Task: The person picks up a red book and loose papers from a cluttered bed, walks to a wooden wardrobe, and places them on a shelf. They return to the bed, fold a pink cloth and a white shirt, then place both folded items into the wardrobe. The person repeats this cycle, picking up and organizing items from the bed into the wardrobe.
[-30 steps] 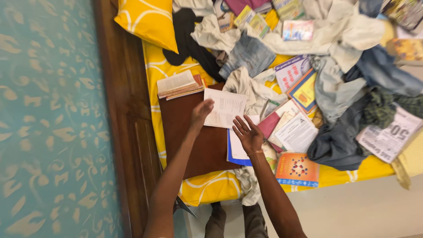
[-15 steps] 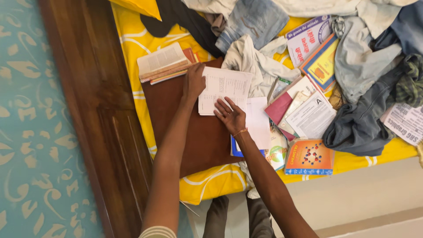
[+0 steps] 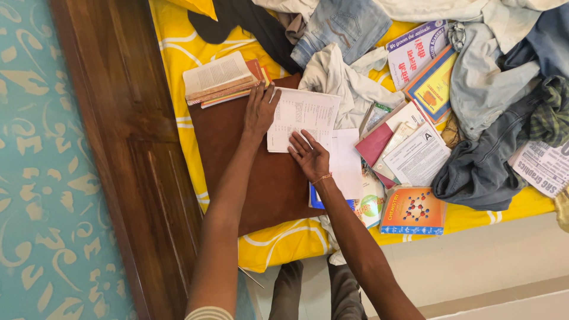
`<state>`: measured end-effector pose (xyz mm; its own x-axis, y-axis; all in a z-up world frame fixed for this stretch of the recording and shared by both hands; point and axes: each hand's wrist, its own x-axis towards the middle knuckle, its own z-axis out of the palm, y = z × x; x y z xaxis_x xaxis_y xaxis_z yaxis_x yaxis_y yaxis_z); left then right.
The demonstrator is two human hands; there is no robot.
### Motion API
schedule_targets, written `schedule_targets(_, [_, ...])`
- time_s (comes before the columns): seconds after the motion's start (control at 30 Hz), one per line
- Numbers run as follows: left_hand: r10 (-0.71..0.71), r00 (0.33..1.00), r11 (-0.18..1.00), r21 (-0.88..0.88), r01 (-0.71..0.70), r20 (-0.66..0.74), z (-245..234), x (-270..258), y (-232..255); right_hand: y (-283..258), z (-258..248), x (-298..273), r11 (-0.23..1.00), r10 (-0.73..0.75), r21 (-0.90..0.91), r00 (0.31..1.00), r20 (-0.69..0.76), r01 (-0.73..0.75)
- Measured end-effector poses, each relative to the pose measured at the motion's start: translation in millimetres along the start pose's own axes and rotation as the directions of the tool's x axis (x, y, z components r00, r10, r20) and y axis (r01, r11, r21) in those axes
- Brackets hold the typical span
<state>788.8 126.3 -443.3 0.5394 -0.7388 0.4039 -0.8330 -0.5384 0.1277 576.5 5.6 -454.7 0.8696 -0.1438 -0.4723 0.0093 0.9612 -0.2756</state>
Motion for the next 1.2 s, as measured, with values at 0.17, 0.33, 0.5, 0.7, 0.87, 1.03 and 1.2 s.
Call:
schedule_targets(0.17, [0.034,0.997,0.996,0.075,-0.04,0.071,6.4,-7.2,-2.7,1.1,-3.8,-3.2,1.0,-0.001,-0.025,1.0,-0.018,0.001])
schedule_targets(0.33, [0.021,0.999,0.999,0.031,-0.022,0.024,0.8,-9.2,5.8,4.7,-11.7,-8.5,0.998,-0.016,-0.057,0.999,-0.042,0.014])
schedule_targets(0.5, [-0.079,0.996,0.996,0.054,0.077,0.034,-15.7,-0.5,27.1,12.8,-27.2,-22.5,0.981,-0.083,-0.19,0.979,-0.188,0.047])
schedule_targets(0.7, [-0.243,0.962,0.925,-0.269,0.268,0.123,-58.0,0.8,70.5,18.7,-48.6,-61.6,0.966,-0.178,-0.232,0.951,-0.254,0.119])
schedule_targets(0.87, [-0.506,0.775,0.362,-0.722,0.589,0.379,-95.9,-50.2,124.2,18.8,-66.1,-94.5,0.998,-0.008,-0.061,0.917,-0.399,-0.017])
schedule_targets(1.03, [-0.424,0.563,-0.159,-0.671,0.725,0.709,-129.5,-96.7,134.8,15.9,-82.9,-110.2,0.987,0.156,0.026,0.918,-0.364,-0.158])
schedule_targets(1.2, [-0.513,0.547,0.744,0.024,0.668,0.661,-146.3,-91.0,106.8,12.8,-81.8,-123.4,0.969,0.062,-0.201,0.931,-0.36,-0.142])
